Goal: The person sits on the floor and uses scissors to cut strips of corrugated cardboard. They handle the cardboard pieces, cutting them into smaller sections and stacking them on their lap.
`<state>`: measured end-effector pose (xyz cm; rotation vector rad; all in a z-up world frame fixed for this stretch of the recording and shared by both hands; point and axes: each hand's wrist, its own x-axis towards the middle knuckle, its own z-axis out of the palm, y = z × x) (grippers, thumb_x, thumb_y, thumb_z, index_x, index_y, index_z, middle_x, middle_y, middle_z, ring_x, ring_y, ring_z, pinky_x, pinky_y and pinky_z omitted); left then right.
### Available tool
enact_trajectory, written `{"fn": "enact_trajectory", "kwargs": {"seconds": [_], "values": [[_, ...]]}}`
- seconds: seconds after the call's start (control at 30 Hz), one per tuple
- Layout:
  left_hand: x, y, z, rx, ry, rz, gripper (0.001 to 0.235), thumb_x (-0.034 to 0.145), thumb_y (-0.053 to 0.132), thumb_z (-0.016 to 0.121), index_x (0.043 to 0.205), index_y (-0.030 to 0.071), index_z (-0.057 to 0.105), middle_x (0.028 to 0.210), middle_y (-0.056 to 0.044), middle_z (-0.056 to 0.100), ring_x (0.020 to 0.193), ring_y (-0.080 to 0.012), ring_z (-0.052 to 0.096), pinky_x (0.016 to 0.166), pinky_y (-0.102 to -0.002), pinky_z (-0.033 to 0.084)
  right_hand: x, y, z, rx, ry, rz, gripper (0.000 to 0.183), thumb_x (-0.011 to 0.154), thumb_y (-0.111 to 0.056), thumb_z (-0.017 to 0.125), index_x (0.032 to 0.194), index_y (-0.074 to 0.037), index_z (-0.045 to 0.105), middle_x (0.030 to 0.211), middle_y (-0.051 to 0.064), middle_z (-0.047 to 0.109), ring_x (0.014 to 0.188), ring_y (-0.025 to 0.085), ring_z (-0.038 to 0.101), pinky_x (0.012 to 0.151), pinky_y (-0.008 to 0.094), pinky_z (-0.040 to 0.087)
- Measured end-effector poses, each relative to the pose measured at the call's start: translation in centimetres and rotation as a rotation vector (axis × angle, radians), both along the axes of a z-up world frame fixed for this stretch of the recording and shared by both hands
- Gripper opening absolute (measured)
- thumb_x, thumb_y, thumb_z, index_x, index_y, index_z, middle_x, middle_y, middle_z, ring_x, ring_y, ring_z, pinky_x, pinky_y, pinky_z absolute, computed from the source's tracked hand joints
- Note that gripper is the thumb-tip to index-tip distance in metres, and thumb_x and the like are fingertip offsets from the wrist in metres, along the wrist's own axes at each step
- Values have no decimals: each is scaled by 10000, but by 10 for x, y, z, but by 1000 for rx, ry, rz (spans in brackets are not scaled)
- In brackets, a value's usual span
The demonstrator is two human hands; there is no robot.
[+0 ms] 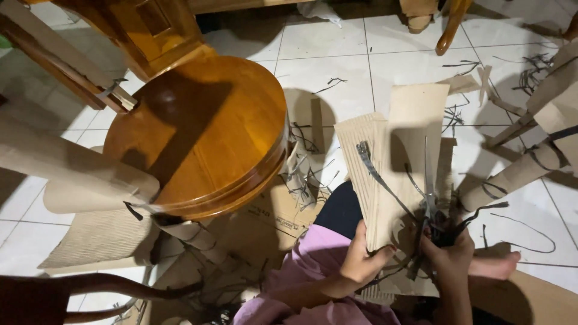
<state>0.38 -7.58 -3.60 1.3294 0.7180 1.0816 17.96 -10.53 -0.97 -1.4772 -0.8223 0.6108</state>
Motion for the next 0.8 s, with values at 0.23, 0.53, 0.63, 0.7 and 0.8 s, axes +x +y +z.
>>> {"fn": "enact_trajectory", "kwargs": {"seconds": [0.23, 0.53, 0.63, 0.7, 0.8], "values": [[19, -10, -16, 26, 79, 14, 776, 913, 277, 690, 1533, 62, 277, 1437, -137, 527, 1323, -246, 516, 1058, -384, 443, 20, -9, -18, -106, 106, -53, 285, 760, -23, 844, 994, 0, 684, 942, 112, 732, 819, 168, 655, 679, 309, 550], [17, -15, 0, 3, 43, -75, 736, 905, 278, 693, 1497, 38, 328, 1377, -122, 557, 1265, -204, 533, 1048, -366, 445, 19, -15, 5, -2, 96, -10, 242, 795, -36, 807, 992, -72, 672, 920, 38, 703, 830, 133, 637, 764, 279, 531], [6, -14, 6, 18, 20, -131, 666, 947, 250, 669, 1493, 58, 339, 1301, -101, 590, 1182, -181, 564, 990, -342, 453, 22, -13, 4, 6, 93, -57, 351, 776, -25, 810, 1097, -17, 667, 1045, 103, 722, 895, 174, 662, 781, 307, 568], [-2, -15, 23, 2, -76, -210, 609, 1001, 264, 624, 1488, 18, 355, 1302, -153, 618, 1153, -213, 622, 964, -344, 508, 35, -12, -13, 88, -100, -71, 280, 821, -9, 749, 1063, -67, 621, 983, 35, 671, 892, 105, 592, 798, 255, 493], [-10, -12, 26, 25, -1, -216, 662, 1004, 376, 585, 1506, 3, 367, 1301, -131, 609, 1055, -182, 637, 889, -306, 501, 19, -14, 20, 137, -51, -143, 435, 806, 3, 732, 1221, 4, 602, 1163, 124, 685, 1025, 160, 637, 866, 283, 547]]}}
